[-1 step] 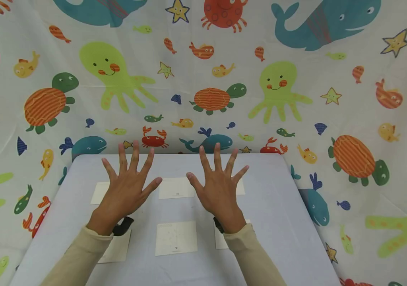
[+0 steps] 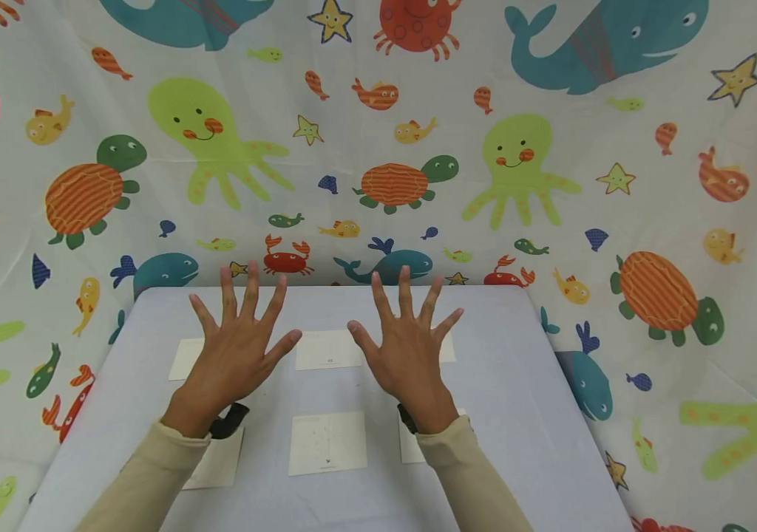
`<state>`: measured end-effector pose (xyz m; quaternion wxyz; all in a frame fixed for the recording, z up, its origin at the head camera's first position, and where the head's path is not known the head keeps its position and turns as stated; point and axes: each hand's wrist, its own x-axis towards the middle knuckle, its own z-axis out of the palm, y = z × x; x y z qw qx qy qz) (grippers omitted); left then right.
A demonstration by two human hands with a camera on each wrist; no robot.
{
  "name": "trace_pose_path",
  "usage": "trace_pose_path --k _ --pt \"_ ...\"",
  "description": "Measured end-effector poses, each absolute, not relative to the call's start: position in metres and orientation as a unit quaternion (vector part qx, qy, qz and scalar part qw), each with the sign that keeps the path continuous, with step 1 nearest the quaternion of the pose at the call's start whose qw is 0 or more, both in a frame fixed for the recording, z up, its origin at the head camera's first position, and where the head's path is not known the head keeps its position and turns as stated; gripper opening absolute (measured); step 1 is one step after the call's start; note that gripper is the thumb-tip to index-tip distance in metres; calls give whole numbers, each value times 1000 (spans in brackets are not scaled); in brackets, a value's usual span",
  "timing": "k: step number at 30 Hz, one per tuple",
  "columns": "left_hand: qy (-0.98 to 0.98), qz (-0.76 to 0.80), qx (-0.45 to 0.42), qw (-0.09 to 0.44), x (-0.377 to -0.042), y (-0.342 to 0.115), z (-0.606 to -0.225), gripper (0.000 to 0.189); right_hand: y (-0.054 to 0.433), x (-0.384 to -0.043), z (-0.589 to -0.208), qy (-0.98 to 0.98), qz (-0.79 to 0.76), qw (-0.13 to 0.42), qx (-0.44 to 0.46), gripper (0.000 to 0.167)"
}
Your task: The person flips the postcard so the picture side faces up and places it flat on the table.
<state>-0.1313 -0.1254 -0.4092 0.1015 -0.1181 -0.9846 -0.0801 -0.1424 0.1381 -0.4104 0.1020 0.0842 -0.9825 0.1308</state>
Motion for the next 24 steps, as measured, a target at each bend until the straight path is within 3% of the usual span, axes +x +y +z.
trace_pose_path --k 18,24 --pt "-982 -102 -116 105 -129 -122 -411 89 148 -139 -414 -980 137 123 75 80" --pt "-969 -157 -116 148 -128 -118 -414 79 157 -136 -421 -971 173 144 80 80"
